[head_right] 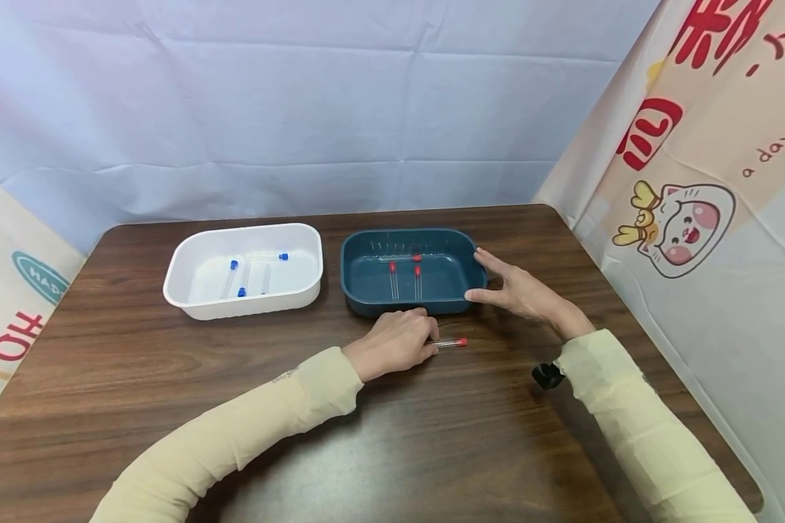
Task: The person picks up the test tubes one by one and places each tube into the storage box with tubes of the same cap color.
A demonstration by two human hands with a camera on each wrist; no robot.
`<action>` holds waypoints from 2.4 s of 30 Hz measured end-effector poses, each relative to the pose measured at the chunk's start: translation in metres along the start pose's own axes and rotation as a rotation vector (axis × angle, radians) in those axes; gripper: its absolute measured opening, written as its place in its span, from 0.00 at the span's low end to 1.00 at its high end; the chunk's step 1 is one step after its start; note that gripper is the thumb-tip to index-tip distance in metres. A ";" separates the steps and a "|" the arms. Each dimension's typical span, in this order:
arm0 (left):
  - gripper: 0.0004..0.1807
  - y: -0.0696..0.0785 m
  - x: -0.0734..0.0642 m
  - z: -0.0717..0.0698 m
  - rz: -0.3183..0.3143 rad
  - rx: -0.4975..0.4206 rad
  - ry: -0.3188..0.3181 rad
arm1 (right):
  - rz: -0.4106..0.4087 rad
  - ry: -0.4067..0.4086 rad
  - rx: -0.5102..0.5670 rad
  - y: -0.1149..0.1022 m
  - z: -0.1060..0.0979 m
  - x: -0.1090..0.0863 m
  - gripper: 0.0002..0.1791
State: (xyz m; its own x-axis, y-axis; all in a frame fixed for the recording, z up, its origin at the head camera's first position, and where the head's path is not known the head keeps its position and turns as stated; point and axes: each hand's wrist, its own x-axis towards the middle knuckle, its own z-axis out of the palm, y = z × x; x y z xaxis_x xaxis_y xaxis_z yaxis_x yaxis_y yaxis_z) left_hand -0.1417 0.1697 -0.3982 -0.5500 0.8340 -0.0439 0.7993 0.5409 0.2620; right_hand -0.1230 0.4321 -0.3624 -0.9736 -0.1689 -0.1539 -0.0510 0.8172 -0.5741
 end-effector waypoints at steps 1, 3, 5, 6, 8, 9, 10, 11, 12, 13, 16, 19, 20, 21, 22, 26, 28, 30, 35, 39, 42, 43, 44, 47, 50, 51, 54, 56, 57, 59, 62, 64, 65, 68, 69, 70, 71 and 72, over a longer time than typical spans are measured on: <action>0.06 0.000 0.000 0.000 -0.007 -0.006 0.000 | 0.001 0.000 0.001 0.000 0.000 0.000 0.50; 0.08 0.001 0.001 0.001 -0.018 -0.017 0.002 | 0.001 -0.001 0.004 0.000 0.000 0.000 0.50; 0.08 0.002 0.001 0.002 -0.024 -0.027 0.005 | 0.000 -0.001 0.006 0.000 0.000 0.000 0.50; 0.09 0.002 0.001 0.002 -0.025 -0.032 0.006 | 0.000 -0.001 0.008 0.000 0.000 0.000 0.50; 0.09 0.003 0.001 0.003 -0.026 -0.039 0.006 | 0.000 -0.002 0.007 0.000 0.000 0.000 0.50; 0.09 0.003 0.000 0.003 -0.026 -0.044 0.005 | 0.000 -0.002 0.006 0.000 0.000 0.001 0.50; 0.10 0.003 0.000 0.003 -0.029 -0.048 0.003 | 0.001 -0.003 0.006 0.000 0.000 0.001 0.50; 0.10 0.003 0.000 0.003 -0.031 -0.052 0.000 | 0.001 -0.003 0.005 0.000 0.000 0.001 0.50; 0.10 0.004 -0.001 0.003 -0.032 -0.054 -0.003 | 0.001 -0.003 0.005 0.000 0.000 0.001 0.50; 0.10 0.004 -0.001 0.003 -0.034 -0.057 -0.008 | 0.002 -0.003 0.005 0.000 0.000 0.001 0.50; 0.11 0.007 -0.003 0.002 -0.040 -0.064 -0.025 | 0.003 -0.003 0.005 0.001 0.000 0.000 0.50; 0.12 0.010 -0.004 0.002 -0.040 -0.068 -0.038 | 0.007 -0.002 0.006 0.002 0.000 0.000 0.49; 0.13 0.011 -0.005 0.002 -0.043 -0.069 -0.041 | 0.007 -0.002 0.006 0.002 0.000 0.000 0.49; 0.13 0.013 -0.005 0.002 -0.045 -0.070 -0.044 | 0.008 -0.002 0.006 0.002 0.000 -0.001 0.49; 0.14 0.014 -0.006 0.002 -0.048 -0.072 -0.046 | 0.009 -0.002 0.007 0.002 0.000 -0.001 0.49; 0.18 0.017 -0.007 0.002 -0.061 -0.094 -0.061 | 0.006 -0.004 0.011 0.001 0.000 -0.001 0.49; 0.21 0.019 -0.007 0.002 -0.067 -0.110 -0.071 | 0.005 -0.005 0.012 0.000 0.000 -0.001 0.49; 0.24 0.019 -0.007 0.002 -0.074 -0.124 -0.077 | 0.007 -0.008 0.013 0.000 -0.001 -0.001 0.49; 0.26 0.019 -0.007 0.001 -0.088 -0.145 -0.091 | 0.010 -0.009 0.016 0.000 -0.001 -0.001 0.49; 0.21 0.019 -0.007 0.000 -0.094 -0.150 -0.097 | 0.010 -0.010 0.017 0.000 -0.001 0.000 0.49; 0.16 0.017 -0.006 0.000 -0.082 -0.151 -0.103 | 0.009 -0.012 0.020 0.000 -0.001 -0.001 0.49; 0.18 0.016 -0.006 0.000 -0.070 -0.149 -0.107 | 0.009 -0.012 0.021 0.000 -0.001 -0.001 0.49; 0.22 0.015 -0.005 0.000 -0.054 -0.145 -0.115 | 0.008 -0.013 0.023 -0.001 -0.001 -0.001 0.49; 0.32 0.012 -0.002 -0.001 -0.006 -0.139 -0.159 | 0.007 -0.015 0.028 -0.001 -0.001 -0.001 0.49; 0.38 0.008 0.001 -0.004 0.035 -0.119 -0.215 | 0.004 -0.013 0.025 -0.001 0.000 -0.001 0.49; 0.40 0.006 0.002 -0.005 0.045 -0.114 -0.231 | 0.002 -0.012 0.022 -0.001 0.000 0.000 0.49; 0.45 0.002 0.004 -0.007 0.081 -0.112 -0.265 | -0.002 -0.008 0.014 0.000 0.000 0.000 0.49; 0.47 -0.001 0.006 -0.008 0.090 -0.130 -0.288 | -0.004 -0.006 0.011 0.000 0.000 0.001 0.49; 0.48 -0.002 0.007 -0.009 0.091 -0.141 -0.299 | -0.005 -0.006 0.010 0.000 0.000 0.001 0.49; 0.50 -0.004 0.008 -0.011 0.091 -0.160 -0.322 | -0.005 -0.007 0.012 -0.001 0.000 0.001 0.49; 0.52 -0.005 0.009 -0.012 0.097 -0.157 -0.350 | -0.003 -0.007 0.013 -0.001 -0.001 0.000 0.49; 0.53 -0.005 0.010 -0.012 0.106 -0.141 -0.361 | -0.002 -0.007 0.012 -0.001 -0.001 0.000 0.49; 0.54 -0.005 0.010 -0.011 0.109 -0.132 -0.365 | -0.002 -0.006 0.011 -0.001 -0.001 0.000 0.49; 0.54 -0.005 0.011 -0.011 0.113 -0.110 -0.375 | 0.000 -0.004 0.008 0.000 -0.001 0.000 0.49; 0.54 -0.005 0.011 -0.010 0.113 -0.106 -0.377 | 0.000 -0.004 0.007 0.000 -0.001 0.000 0.49; 0.54 -0.005 0.011 -0.010 0.113 -0.101 -0.378 | 0.001 -0.004 0.007 0.000 0.000 0.000 0.49; 0.54 -0.005 0.011 -0.010 0.113 -0.097 -0.380 | 0.002 -0.004 0.006 0.000 0.000 0.000 0.49; 0.54 -0.004 0.011 -0.010 0.114 -0.095 -0.381 | 0.003 -0.003 0.006 0.000 0.000 -0.001 0.49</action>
State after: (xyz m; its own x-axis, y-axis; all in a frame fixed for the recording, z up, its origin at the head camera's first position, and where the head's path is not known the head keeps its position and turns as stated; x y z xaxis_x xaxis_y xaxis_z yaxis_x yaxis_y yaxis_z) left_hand -0.1536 0.1755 -0.3905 -0.3158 0.8782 -0.3591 0.8142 0.4452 0.3726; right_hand -0.1226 0.4324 -0.3621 -0.9729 -0.1685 -0.1581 -0.0471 0.8145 -0.5782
